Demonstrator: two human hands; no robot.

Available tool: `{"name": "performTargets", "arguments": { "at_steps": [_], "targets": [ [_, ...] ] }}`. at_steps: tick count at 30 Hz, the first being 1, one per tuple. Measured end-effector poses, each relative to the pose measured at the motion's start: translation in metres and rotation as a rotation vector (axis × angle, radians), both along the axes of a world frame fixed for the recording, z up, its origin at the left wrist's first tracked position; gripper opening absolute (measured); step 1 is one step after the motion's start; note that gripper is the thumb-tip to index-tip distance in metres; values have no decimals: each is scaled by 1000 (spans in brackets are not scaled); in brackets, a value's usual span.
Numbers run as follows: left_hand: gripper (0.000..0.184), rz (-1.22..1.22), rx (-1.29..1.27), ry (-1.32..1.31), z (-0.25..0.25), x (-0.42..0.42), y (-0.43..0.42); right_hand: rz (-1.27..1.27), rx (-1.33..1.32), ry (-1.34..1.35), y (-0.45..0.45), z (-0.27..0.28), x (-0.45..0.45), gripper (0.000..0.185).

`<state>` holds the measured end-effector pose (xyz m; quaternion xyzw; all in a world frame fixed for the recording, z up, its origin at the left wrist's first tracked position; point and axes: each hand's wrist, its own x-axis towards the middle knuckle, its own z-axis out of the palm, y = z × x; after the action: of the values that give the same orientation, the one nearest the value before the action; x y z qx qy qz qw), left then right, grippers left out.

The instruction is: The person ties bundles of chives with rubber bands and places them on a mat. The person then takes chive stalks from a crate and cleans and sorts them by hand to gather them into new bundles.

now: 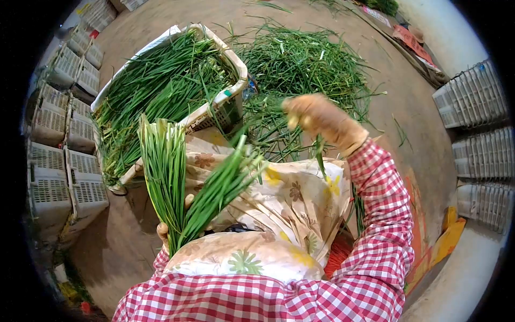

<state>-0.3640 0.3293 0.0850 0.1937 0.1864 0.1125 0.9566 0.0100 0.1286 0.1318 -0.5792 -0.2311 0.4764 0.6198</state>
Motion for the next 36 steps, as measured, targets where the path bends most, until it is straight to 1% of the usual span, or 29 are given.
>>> {"name": "performTargets", "arguments": {
  "at_steps": [1,2,4,6,7,8,10,12,14,15,16,18,20,22,24,25,26,27,28,29,30,31,32,34,35,36],
  "targets": [
    [84,-70,-47,-47,-8,-2,6,-194,-244,55,2,22,9,24],
    [84,-141,-93,-92,-13,-2,9,-292,-418,-309,-1,16,18,26],
    [84,-125,-122,-80,-15,-2,7,-430,-771,-1179,-6,-2,24,36],
    [82,-105,-9,-118,-14,0,4,-439,-508,-1674,-16,-42,24,44],
    [82,-89,23,-121,-15,1,3,-404,-423,-1388,-9,-27,1,49],
    [83,-72,56,-124,-15,1,2,-398,-207,-922,-5,-23,-17,49],
    [81,-85,41,-93,-16,-2,5,-221,-135,-77,1,0,-42,55],
    [81,-123,-4,-135,-19,-2,6,-61,-122,-136,12,-3,-61,64],
    [79,-76,6,-162,-20,1,0,122,-189,-9,21,-18,-67,71],
    [79,-77,5,-164,-17,3,-2,161,-92,-42,28,-24,-75,63],
    [77,-75,15,-144,-13,5,-4,246,-26,22,34,-27,-76,49],
    [76,-62,28,-120,-11,4,-4,149,16,13,35,-26,-84,28],
    [74,-66,45,-140,-14,4,-2,146,30,-4,35,-21,-84,28],
    [77,-76,26,-129,-11,6,-2,132,38,-21,33,-18,-84,27],
    [83,-60,-19,-20,-3,11,-4,159,-36,-341,33,-15,-85,26],
    [83,-104,8,-27,5,17,-6,119,-30,-691,36,-2,-90,22],
    [83,-100,5,-26,-2,10,-2,51,9,-1130,39,-9,-91,17],
    [83,-151,28,25,-17,-2,6,36,32,-1207,41,-9,-91,15],
    [83,-203,52,77,-20,-3,11,20,56,-1283,43,-10,-91,14],
    [83,-269,9,37,-25,-3,13,23,57,-1279,43,-11,-88,14],
    [83,-266,5,43,-30,-4,10,107,-44,-1342,41,-14,-84,15],
    [81,-222,-19,-42,-18,7,1,194,-148,-1402,39,-16,-79,16],
    [79,-176,-44,-126,-13,13,-5,215,-152,-1415,38,-18,-74,13],
    [78,-184,-34,-86,-13,11,-4,248,-150,-1515,29,-29,-69,10],
    [80,-187,-83,-84,-12,12,-4,255,-147,-1513,25,-31,-63,10],
    [83,-191,-133,-80,-8,14,-4,236,-119,-1634,22,-33,-57,10]
  ]
}}
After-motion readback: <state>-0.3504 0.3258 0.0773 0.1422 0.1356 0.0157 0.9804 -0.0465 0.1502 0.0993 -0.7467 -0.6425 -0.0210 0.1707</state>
